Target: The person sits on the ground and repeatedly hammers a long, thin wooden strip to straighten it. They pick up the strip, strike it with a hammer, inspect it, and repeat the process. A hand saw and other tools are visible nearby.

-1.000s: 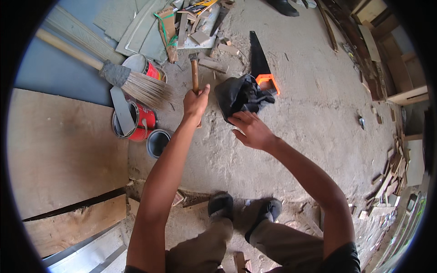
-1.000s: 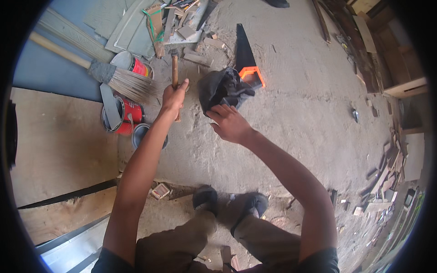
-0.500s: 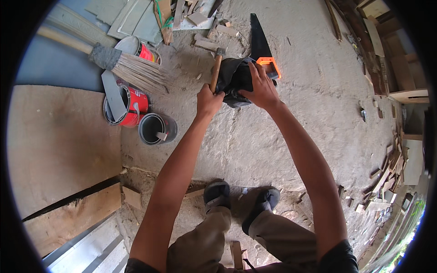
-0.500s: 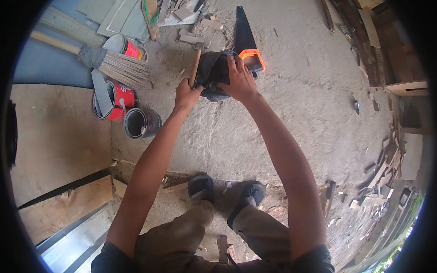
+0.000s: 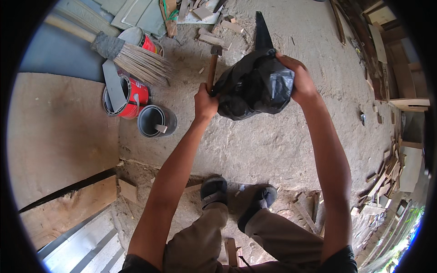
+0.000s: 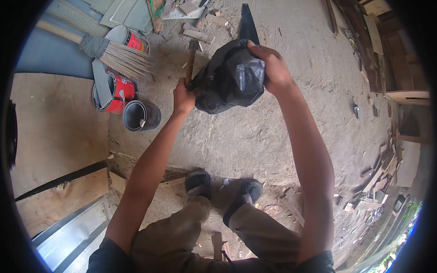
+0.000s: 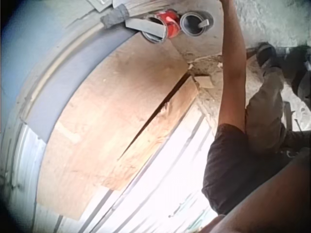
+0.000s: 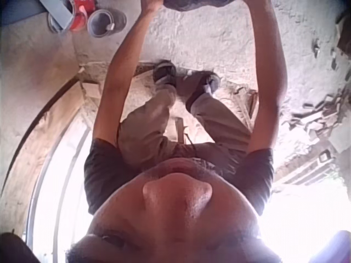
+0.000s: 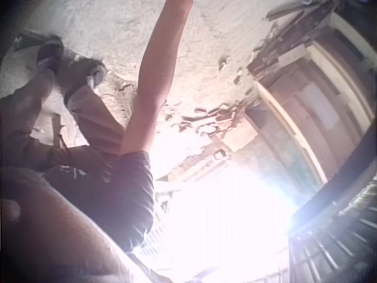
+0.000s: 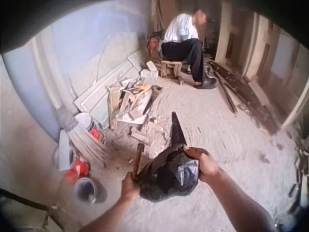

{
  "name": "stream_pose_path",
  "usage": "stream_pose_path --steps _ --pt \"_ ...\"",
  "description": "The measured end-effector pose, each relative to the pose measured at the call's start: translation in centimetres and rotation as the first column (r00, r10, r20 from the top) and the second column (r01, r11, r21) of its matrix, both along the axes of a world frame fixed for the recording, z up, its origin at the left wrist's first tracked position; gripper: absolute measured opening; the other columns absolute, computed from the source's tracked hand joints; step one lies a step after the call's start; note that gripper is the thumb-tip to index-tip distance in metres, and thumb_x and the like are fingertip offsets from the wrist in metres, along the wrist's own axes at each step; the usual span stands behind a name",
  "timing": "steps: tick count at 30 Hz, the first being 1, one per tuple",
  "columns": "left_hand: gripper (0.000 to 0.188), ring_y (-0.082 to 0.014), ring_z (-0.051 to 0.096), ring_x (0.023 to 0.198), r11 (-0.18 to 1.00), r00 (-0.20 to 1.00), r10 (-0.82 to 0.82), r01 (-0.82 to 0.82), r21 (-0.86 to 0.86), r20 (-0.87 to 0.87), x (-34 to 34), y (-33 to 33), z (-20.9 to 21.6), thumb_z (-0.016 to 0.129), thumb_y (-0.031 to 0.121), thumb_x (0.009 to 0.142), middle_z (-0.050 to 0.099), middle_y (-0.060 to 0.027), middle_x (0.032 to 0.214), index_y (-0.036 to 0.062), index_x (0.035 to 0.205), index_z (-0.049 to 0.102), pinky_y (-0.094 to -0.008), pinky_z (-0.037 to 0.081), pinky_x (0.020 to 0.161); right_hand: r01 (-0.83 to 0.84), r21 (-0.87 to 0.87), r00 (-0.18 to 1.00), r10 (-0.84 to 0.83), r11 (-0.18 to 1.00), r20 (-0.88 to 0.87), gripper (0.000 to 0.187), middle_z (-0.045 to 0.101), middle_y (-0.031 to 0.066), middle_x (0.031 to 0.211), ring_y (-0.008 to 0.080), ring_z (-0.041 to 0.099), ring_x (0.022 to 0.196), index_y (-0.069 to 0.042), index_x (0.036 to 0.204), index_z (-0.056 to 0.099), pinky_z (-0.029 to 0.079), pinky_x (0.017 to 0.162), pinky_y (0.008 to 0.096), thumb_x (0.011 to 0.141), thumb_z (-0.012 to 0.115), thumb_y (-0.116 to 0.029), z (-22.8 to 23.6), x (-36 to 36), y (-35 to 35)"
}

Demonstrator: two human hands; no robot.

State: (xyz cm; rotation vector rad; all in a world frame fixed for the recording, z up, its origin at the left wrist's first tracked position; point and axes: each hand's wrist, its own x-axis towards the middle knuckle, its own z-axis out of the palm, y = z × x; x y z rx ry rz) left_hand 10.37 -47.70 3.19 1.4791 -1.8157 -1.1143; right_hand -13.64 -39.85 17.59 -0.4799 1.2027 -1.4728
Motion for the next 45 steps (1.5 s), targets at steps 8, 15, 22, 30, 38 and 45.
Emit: stream_pose_path --steps 8,15,22,30,38,45 --pt "0.036 -0.0452 0.066 0.088 0.995 0.997 -0.075 0.075 -0.066 0.001 -0.9 0.6 1.3 0.074 0.011 0.078 0.067 -0.0259 0.085 0.0004 0.103 0.051 -0.0501 0.05 0.072 0.137 -0.167 0.99 -0.141 0.976 -0.011 0.022 0.068 0.0061 0.102 0.0139 0.066 0.09 -0.004 0.113 0.059 0.053 0.084 0.0279 0.103 0.049 -0.021 0.2 -3.1 4.2" --pt "0.033 -0.043 0.067 0.083 0.994 0.993 -0.081 0.086 -0.068 0.081 -1.5 1.4 0.7 0.074 0.009 0.079 0.065 -0.0234 0.081 -0.0002 0.1 0.05 -0.0447 0.05 0.07 -0.091 0.024 0.924 0.093 0.996 -0.37 0.026 0.069 0.001 0.097 0.0062 0.061 0.086 -0.002 0.112 0.065 0.048 0.078 0.0248 0.102 0.054 -0.024 -3.0 -4.6 6.8" --pt "0.04 -0.0377 0.069 0.081 0.994 0.993 -0.108 0.109 -0.016 0.039 -1.9 1.8 0.5 0.081 0.021 0.078 0.066 -0.0223 0.082 -0.0015 0.096 0.053 -0.0412 0.051 0.07 0.0 0.311 0.428 0.281 0.95 -0.859 0.033 0.066 0.0126 0.111 0.0242 0.062 0.107 0.0 0.118 0.062 0.047 0.094 0.0349 0.095 0.064 -0.023 -5.6 -4.1 11.0" --pt "0.05 -0.0218 0.067 0.081 0.992 0.987 -0.089 0.099 0.076 -0.133 -3.5 1.1 1.1 0.087 0.029 0.073 0.067 -0.0134 0.087 -0.003 0.097 0.057 -0.0342 0.052 0.071 -0.248 0.291 -0.624 0.078 0.924 -0.778 0.054 0.051 0.0102 0.133 0.0296 0.045 0.129 -0.028 0.135 0.056 0.032 0.11 0.0553 0.084 0.063 -0.012 -4.7 4.3 8.4" --pt "0.051 -0.0184 0.062 0.08 0.966 0.967 -0.078 0.134 0.223 -0.244 -5.1 2.1 1.1 0.088 0.025 0.072 0.064 -0.0102 0.088 -0.0027 0.101 0.056 -0.0315 0.05 0.074 -0.206 0.483 -0.315 0.409 0.851 -0.856 0.024 0.062 0.0092 0.104 0.028 0.062 0.104 -0.014 0.106 0.067 0.046 0.092 0.0462 0.084 0.059 -0.007 -7.8 -2.9 6.9" --pt "0.041 -0.0185 0.062 0.081 0.978 0.968 -0.11 0.147 0.15 -0.225 -4.1 2.2 1.0 0.084 0.015 0.072 0.064 -0.0089 0.087 0.001 0.101 0.058 -0.0322 0.049 0.075 -0.151 0.048 0.379 0.103 0.987 -0.92 0.028 0.065 0.0116 0.107 0.0187 0.066 0.09 -0.003 0.117 0.059 0.052 0.083 0.0339 0.092 0.05 0.006 1.1 -3.0 7.5"
